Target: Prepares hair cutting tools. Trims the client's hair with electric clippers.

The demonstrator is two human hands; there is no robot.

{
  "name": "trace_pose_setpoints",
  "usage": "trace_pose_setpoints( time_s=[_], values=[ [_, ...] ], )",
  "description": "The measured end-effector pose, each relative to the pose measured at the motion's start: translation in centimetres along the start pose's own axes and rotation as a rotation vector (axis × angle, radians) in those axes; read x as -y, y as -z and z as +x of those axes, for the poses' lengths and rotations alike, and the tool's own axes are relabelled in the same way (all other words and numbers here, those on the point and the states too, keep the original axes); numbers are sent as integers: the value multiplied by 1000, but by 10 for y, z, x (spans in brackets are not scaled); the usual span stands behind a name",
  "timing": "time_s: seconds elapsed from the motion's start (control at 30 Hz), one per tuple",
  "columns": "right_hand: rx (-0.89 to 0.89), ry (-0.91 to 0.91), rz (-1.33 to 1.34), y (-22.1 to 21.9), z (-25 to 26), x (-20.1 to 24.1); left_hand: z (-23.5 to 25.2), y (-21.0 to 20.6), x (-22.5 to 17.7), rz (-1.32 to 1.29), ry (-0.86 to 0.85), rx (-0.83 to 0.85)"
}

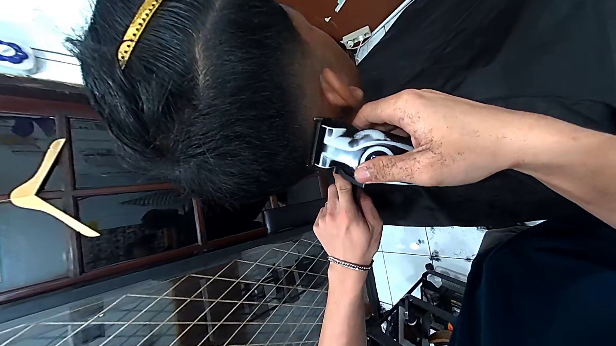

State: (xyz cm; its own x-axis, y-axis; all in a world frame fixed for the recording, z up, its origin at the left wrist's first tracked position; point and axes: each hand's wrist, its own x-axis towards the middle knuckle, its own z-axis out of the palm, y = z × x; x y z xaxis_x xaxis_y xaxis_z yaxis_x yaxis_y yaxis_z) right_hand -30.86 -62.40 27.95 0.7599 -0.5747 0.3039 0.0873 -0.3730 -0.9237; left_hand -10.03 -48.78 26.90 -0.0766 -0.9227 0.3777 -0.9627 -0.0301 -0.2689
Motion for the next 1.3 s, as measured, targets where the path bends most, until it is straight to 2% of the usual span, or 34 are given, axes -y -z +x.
trace_pose_setpoints(
  time_s=[0.57, 0.67, 0.73, 0.83, 0.93, 1.0, 1.07, 1.17, 1.3],
  values=[
    [27, 6, -17, 8, 3, -2, -1, 2, -2, -1, 4, -3],
    [6, 50, 4, 2, 0, 3, -8, -1, 1, -175, -73, -54],
    [64, 102, 35, -1, -8, 11, -19, -2, 4, -328, -161, -116],
    [76, 249, 285, 7, -33, 6, -28, 13, 5, -431, -236, -125],
    [-123, 339, 454, 24, -60, -3, -16, 62, -7, -442, -239, -179],
    [-265, 363, 497, 27, -73, -8, -1, 98, -18, -374, -294, -314],
    [-342, 375, 560, 24, -84, -9, 18, 113, -20, -256, -363, -417],
    [-441, 375, 618, 9, -96, -8, 38, 91, -17, -95, -382, -436],
    [-684, 278, 771, -13, -103, -2, 17, 57, -7, -61, -354, -284]
  ],
)
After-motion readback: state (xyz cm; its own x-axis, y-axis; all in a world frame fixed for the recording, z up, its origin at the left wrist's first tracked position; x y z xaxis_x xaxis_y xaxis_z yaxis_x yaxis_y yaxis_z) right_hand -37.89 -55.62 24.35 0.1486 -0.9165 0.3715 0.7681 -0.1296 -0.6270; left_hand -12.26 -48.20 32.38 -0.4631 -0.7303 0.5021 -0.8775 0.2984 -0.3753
